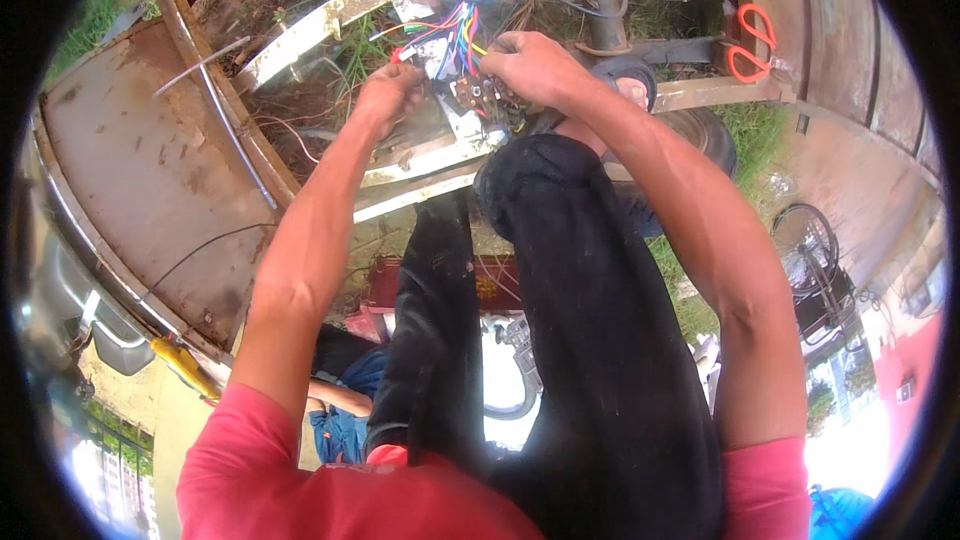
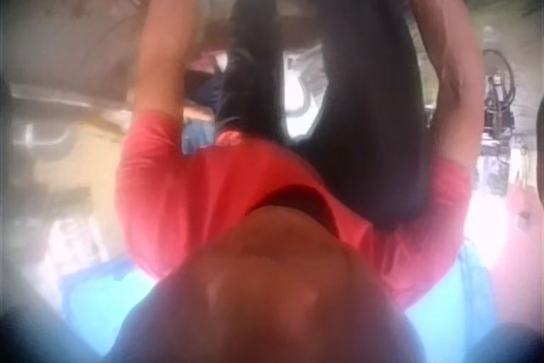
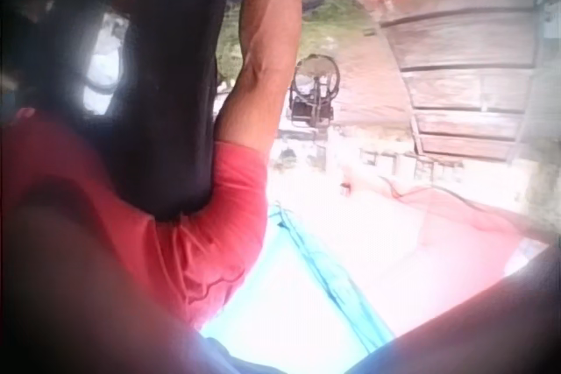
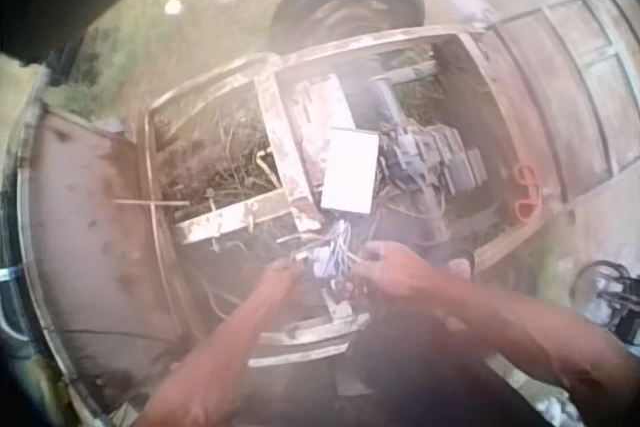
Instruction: The person connects multiple colored wires to a terminal block using a screwdriver. They strip wire ends, insert them into terminals, and tighten screws to secure each connection.
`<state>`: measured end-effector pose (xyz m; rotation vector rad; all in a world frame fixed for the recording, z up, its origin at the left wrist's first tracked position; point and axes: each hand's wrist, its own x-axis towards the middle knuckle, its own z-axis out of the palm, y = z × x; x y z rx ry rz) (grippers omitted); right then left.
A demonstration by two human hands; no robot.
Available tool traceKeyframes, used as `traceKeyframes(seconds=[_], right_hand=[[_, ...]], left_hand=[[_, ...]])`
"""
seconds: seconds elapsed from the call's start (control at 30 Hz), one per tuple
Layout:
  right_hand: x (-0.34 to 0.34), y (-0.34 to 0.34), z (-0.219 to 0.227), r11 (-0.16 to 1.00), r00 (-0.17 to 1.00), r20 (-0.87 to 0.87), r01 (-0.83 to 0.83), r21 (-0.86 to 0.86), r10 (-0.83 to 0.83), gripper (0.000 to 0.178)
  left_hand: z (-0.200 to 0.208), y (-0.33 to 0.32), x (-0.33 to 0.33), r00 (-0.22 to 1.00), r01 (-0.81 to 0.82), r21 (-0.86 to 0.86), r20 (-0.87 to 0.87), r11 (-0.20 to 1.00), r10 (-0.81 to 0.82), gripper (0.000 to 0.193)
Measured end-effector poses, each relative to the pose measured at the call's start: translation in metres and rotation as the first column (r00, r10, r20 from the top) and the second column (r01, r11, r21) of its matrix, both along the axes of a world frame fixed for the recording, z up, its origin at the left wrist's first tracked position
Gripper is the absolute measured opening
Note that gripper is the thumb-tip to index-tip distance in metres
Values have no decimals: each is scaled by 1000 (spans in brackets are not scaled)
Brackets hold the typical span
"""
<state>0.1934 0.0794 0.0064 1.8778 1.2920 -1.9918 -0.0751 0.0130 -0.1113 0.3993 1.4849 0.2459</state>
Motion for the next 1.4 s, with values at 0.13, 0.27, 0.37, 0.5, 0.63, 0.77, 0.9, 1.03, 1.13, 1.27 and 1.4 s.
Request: traceKeyframes(seconds=[0.13,0.27,0.37,0.5,0.63,0.77,0.9,1.03,1.13,1.27,1.4], right_hand=[[3,5,-9,978,982,-85,155,-140,-168,49],[-1,10,-11,912,942,-69,296,-284,-327,47],[-1,11,-23,857,911,30,399,-327,-412,41],[2,16,-43,763,851,97,508,-400,-516,33],[1,18,-52,806,899,55,415,-423,-434,27],[5,20,-64,759,888,47,418,-499,-458,23],[9,18,-87,896,966,59,255,-363,-250,23],[32,5,-137,969,982,148,142,-202,-113,29],[18,4,-132,987,987,157,56,-148,-32,35],[18,0,-119,941,976,86,217,-260,-201,34],[23,3,-137,954,998,28,56,-293,-50,32]], left_hand=[[-13,-4,24,998,64,-4,5,998,-64,10],[-14,-9,36,953,279,109,-153,954,-261,9],[-27,-15,40,912,404,202,-166,892,-376,13],[-60,-25,36,906,423,322,-151,847,-395,13],[-102,-31,37,934,357,322,-117,877,-338,24],[-143,-31,55,992,55,206,103,977,-77,32],[-161,-32,61,952,290,147,59,946,-301,37],[-180,-32,69,882,463,105,46,880,-469,41],[-209,-45,60,844,533,-31,-46,846,-534,43],[-154,-31,61,919,295,140,229,945,-321,41],[-134,-22,57,933,263,115,221,958,-283,35]])
